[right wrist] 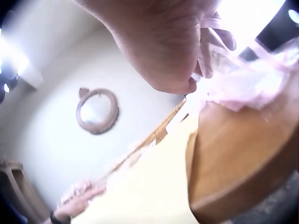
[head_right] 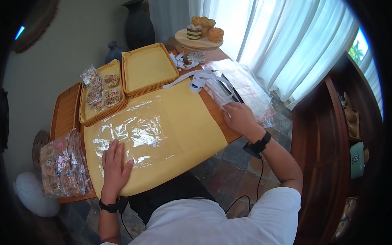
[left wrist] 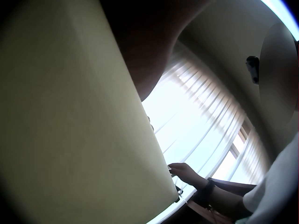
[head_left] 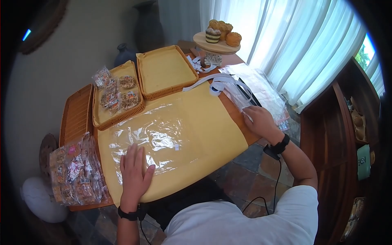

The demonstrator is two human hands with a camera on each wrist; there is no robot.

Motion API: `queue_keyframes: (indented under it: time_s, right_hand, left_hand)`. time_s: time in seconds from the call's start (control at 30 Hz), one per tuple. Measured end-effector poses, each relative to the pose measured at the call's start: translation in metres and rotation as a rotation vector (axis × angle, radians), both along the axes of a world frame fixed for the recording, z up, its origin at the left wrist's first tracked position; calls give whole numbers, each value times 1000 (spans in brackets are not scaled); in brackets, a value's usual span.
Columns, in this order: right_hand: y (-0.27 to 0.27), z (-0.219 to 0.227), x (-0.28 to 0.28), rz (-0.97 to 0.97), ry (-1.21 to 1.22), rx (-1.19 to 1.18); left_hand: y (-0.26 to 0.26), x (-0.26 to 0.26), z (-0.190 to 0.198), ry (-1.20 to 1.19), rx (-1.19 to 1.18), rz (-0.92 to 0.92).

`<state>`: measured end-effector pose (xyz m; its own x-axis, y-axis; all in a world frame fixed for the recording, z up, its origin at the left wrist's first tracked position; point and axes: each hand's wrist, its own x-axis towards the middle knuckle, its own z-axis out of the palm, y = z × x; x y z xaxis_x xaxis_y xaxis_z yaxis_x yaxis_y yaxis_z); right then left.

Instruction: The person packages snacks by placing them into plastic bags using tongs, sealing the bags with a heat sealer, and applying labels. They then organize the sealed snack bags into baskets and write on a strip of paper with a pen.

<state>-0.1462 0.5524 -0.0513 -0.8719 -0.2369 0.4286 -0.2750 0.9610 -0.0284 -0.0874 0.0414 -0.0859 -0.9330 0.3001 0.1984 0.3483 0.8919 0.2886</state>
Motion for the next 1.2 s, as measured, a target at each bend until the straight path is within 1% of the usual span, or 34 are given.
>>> queue_keyframes:
  time_s: [0.03,0.07,0.1,0.17,0.2,0.23,0.3,0.33,0.37,0.4,0.43,0.5,0.57,0.6,0.67,0.7,0.77,0.83,0.87,0.9,0.97,1.0,1.03,1.1,1.13,1.17,1.2]
  right_hand:
    - [3,10,-3,-88,-5,-186]
    - [10,13,-11,-222,23,-239]
    - [21,10,-16,-221,25,-239]
    - [48,-4,-31,-475,-135,-42]
    - [53,0,-38,-505,-318,-98]
    - [57,1,-44,-501,-316,-99]
    - [63,4,-51,-512,-467,-122]
    - [68,-3,-56,-484,-395,-93]
    - [72,-4,-57,-481,-396,-91]
    - [70,1,-57,-524,-343,-166]
    - [64,9,-56,-563,-292,-240]
    - [56,29,-46,-598,-234,-269]
    - [42,43,-31,-584,-142,-297]
    - [29,50,-19,-581,-149,-297]
    - [-10,56,7,-386,-60,-306]
    - [-26,51,16,-284,-104,-324]
    - [-56,32,27,-166,-181,-270]
    - [-80,8,19,-124,-240,-204]
    - [-86,-4,10,-139,-274,-156]
    - [-84,-13,4,-148,-271,-162]
    - [-80,-18,-11,-42,-209,-187]
    - [-81,-4,-17,-130,-236,-208]
    - [-73,-1,-24,-126,-235,-204]
    - [-43,-7,-30,-261,74,-107]
    - [-32,-15,-32,-372,-46,-20]
    - [-23,-24,-35,-373,-40,-15]
    - [-18,-31,-37,-419,-133,-12]
  left_hand:
    - [-1,-1,0,-23,-2,3]
    - [-2,-1,-2,-24,-1,4]
    - [-4,-2,-2,-23,-8,10]
    - [-4,-4,-2,-12,-14,20]
    - [-4,-3,-2,-23,-15,21]
    - [-5,-2,-1,-37,-16,22]
    - [-5,-1,0,-38,-14,27]
    - [-5,0,0,-40,-13,28]
    - [-6,0,0,-41,-11,31]
    - [-7,0,0,-43,-7,33]
    - [-8,0,-1,-47,-3,38]
    - [-11,-1,-1,-44,9,45]
    - [-12,-2,-1,-50,17,45]
    - [-13,-3,-1,-59,13,46]
    - [-14,-5,-1,-68,6,49]
    - [-14,-6,0,-72,10,51]
    - [-13,-6,0,-82,8,49]
    - [-13,-9,-2,-50,17,38]
    - [-13,-10,-3,-48,9,27]
    - [-14,-10,-5,-44,-6,33]
    - [-14,-9,-5,-29,-18,41]
    - [-15,-8,-4,-29,-13,41]
    - [-15,-6,-5,-36,-7,42]
    - [-15,-4,-4,-39,3,48]
    - [-14,-4,-4,-34,8,49]
    - [-14,-5,-4,-30,14,49]
    - [-15,-5,-4,-26,6,49]
